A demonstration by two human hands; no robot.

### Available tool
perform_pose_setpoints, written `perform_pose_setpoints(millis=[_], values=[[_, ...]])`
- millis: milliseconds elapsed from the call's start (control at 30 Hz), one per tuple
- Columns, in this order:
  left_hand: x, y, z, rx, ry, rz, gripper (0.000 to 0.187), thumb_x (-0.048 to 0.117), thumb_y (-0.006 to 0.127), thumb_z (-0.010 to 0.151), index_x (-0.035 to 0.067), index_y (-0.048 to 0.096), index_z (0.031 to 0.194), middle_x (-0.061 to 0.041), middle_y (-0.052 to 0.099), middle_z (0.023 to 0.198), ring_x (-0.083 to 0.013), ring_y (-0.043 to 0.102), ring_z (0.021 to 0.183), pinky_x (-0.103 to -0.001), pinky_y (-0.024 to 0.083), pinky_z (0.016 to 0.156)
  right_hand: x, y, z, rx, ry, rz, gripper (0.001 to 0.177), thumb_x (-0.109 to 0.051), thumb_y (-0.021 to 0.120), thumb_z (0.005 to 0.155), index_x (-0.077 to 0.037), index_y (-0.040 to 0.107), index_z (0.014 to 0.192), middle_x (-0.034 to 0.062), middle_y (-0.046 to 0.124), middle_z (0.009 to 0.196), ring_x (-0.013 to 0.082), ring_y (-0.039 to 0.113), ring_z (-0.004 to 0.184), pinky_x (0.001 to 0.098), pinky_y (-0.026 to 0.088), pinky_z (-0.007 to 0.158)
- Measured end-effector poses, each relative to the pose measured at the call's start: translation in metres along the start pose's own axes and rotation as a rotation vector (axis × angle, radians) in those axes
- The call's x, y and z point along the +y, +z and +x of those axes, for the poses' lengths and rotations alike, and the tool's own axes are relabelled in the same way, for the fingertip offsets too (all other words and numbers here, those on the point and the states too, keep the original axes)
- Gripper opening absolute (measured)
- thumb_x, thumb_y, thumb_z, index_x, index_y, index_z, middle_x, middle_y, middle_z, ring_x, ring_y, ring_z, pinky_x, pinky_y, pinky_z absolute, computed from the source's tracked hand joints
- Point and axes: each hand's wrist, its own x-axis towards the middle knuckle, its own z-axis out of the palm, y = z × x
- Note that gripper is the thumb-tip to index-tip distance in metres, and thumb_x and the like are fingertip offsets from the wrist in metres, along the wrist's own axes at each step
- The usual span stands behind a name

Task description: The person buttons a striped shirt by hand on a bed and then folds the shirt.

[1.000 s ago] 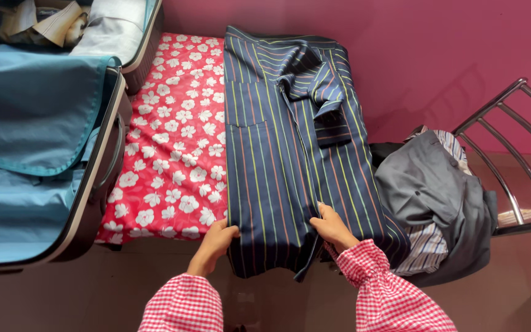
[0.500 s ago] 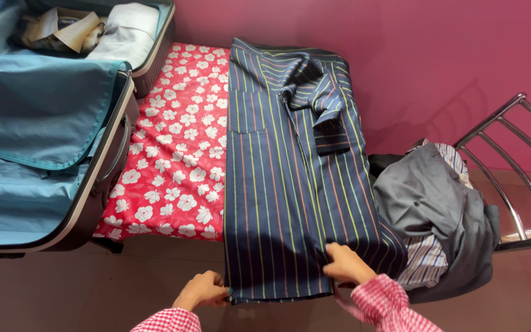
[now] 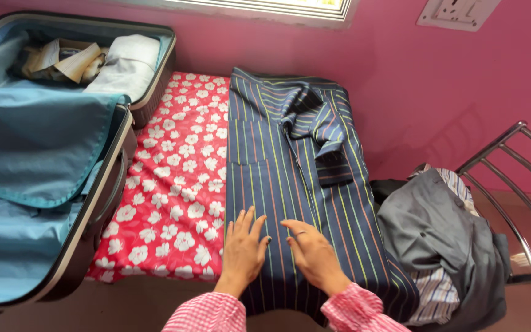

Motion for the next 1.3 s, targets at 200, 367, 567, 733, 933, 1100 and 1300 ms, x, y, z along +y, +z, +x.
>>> perform_pose_setpoints(millis=[200, 367, 567, 733, 933, 1100, 1300], values=[[-0.021, 0.035, 0.001, -0.020, 0.078, 0.173, 0.072, 0.035, 0.060, 0.089, 0.002, 0.040, 0.149, -0.024, 0.025, 0.158, -0.0405, 0.018, 0.148, -0.060, 0.012, 0.116, 0.044, 0.082, 0.052, -0.189, -0.097, -0.055, 0.050, -0.014, 0.053, 0.099, -0.008, 0.048, 0.148, 0.0134, 0.045, 0.157, 0.0353, 0.038, 0.146, 0.0532, 0.028, 0.116], [-0.033, 0.023, 0.031, -0.013, 0.097, 0.037, 0.064, 0.033, 0.068, 0.079, -0.002, 0.054, 0.130, -0.025, 0.048, 0.144, -0.0414, 0.041, 0.133, -0.056, 0.027, 0.113, 0.071, 0.111, 0.095, -0.170, -0.059, -0.214, 0.054, -0.032, 0.047, 0.104, -0.015, 0.039, 0.155, 0.0078, 0.031, 0.166, 0.0299, 0.024, 0.154, 0.0557, 0.015, 0.121], [-0.059, 0.051, 0.091, -0.151, 0.001, 0.139, 0.021, 0.028, 0.061, 0.098, 0.009, 0.066, 0.106, -0.006, 0.064, 0.094, -0.0264, 0.065, 0.092, -0.042, 0.051, 0.079, 0.079, 0.111, 0.133, -0.088, -0.038, -0.471, 0.067, -0.045, 0.053, 0.097, -0.025, 0.033, 0.158, 0.0060, 0.025, 0.165, 0.0282, 0.022, 0.151, 0.0551, 0.015, 0.119], [-0.062, 0.061, 0.119, -0.278, -0.125, 0.263, 0.055, 0.037, 0.054, 0.103, 0.013, 0.049, 0.152, -0.004, 0.064, 0.088, -0.0248, 0.066, 0.077, -0.045, 0.049, 0.069, 0.091, 0.107, 0.157, -0.032, -0.037, -0.475, 0.074, -0.050, 0.057, 0.093, -0.023, 0.032, 0.157, 0.0060, 0.026, 0.165, 0.0293, 0.022, 0.151, 0.0553, 0.015, 0.120], [-0.063, 0.048, 0.158, -0.451, -0.190, 0.245, 0.025, 0.034, 0.048, 0.112, 0.015, 0.063, 0.118, -0.008, 0.070, 0.100, -0.0284, 0.069, 0.092, -0.042, 0.049, 0.081, 0.105, 0.104, 0.182, -0.047, -0.001, -0.489, 0.082, -0.053, 0.061, 0.089, -0.022, 0.029, 0.157, 0.0066, 0.024, 0.166, 0.0310, 0.020, 0.152, 0.0540, 0.015, 0.121], [-0.073, 0.056, 0.169, 0.131, 0.187, 0.209, 0.026, 0.020, 0.065, 0.081, 0.006, 0.062, 0.102, -0.023, 0.053, 0.143, -0.0375, 0.049, 0.127, -0.050, 0.041, 0.099, 0.109, 0.098, 0.202, -0.068, -0.003, -0.515, 0.092, -0.056, 0.065, 0.085, -0.019, 0.026, 0.158, 0.0092, 0.019, 0.167, 0.0332, 0.016, 0.152, 0.0542, 0.014, 0.121], [-0.093, 0.072, 0.183, 0.030, 0.166, 0.168, 0.053, 0.025, 0.060, 0.090, 0.000, 0.055, 0.136, -0.017, 0.056, 0.135, -0.0335, 0.051, 0.122, -0.046, 0.040, 0.099, 0.118, 0.097, 0.222, -0.177, 0.075, -0.501, 0.106, -0.065, 0.066, 0.079, -0.018, 0.018, 0.160, 0.0119, 0.012, 0.168, 0.0335, 0.011, 0.154, 0.0530, 0.010, 0.122]])
